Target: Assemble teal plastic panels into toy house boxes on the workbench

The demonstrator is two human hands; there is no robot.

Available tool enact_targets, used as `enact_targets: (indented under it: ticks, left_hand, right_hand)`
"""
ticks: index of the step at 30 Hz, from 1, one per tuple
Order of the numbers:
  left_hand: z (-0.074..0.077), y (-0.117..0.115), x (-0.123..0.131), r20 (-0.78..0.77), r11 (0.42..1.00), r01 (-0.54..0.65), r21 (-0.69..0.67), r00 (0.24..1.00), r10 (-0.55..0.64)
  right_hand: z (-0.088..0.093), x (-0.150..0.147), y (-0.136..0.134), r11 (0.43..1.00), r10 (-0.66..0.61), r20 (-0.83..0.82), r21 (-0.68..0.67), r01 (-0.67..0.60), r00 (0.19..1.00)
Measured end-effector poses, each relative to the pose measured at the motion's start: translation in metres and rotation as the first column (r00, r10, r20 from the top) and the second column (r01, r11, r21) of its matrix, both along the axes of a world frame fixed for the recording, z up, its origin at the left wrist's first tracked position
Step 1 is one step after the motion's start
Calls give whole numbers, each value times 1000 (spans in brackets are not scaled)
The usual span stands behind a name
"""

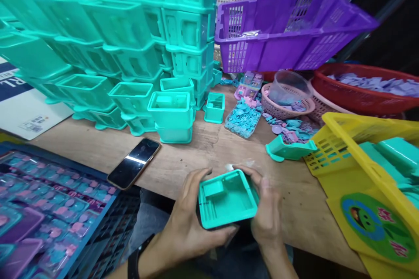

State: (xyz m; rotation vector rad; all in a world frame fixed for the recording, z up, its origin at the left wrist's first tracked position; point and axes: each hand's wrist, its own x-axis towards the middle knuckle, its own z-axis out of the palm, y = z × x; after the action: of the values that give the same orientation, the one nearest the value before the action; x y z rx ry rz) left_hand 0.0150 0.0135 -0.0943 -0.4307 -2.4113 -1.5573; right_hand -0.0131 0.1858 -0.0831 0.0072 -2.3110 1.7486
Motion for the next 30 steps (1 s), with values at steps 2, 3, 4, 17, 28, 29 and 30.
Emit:
enact_targets:
  ticks: [2,3,4,17,28,29,30]
  left_hand:
    - [10,-5,-10,-59,993,97,-61,993,-101]
    - [13,-7,-14,-77,989,141,-50,986,-145]
    - [15,-8,-16,-91,985,171,-15,981,-171]
    - [23,-16,-18,145,979,126,157,978,-149]
    - [20,-23,-20,8,981,158,114,987,-160]
    - [18,-22,-20,7,982,144,123,989,-146]
    - [15,-20,-21,8,981,141,133,990,-143]
  right_hand:
    - [6,3,0,972,65,-115,231,-37,991]
    - [10,4,0,954,86,-156,297,-36,984]
    - [12,5,-1,949,89,-178,315,-29,980]
    - [-18,-1,-23,963,114,11,-248,-108,993]
    - [-6,-2,-37,998,-1,-222,-64,-13,975]
    - [-7,-2,-36,998,-17,-218,-63,4,976]
    - [-10,-3,-32,998,-35,-201,-58,24,979]
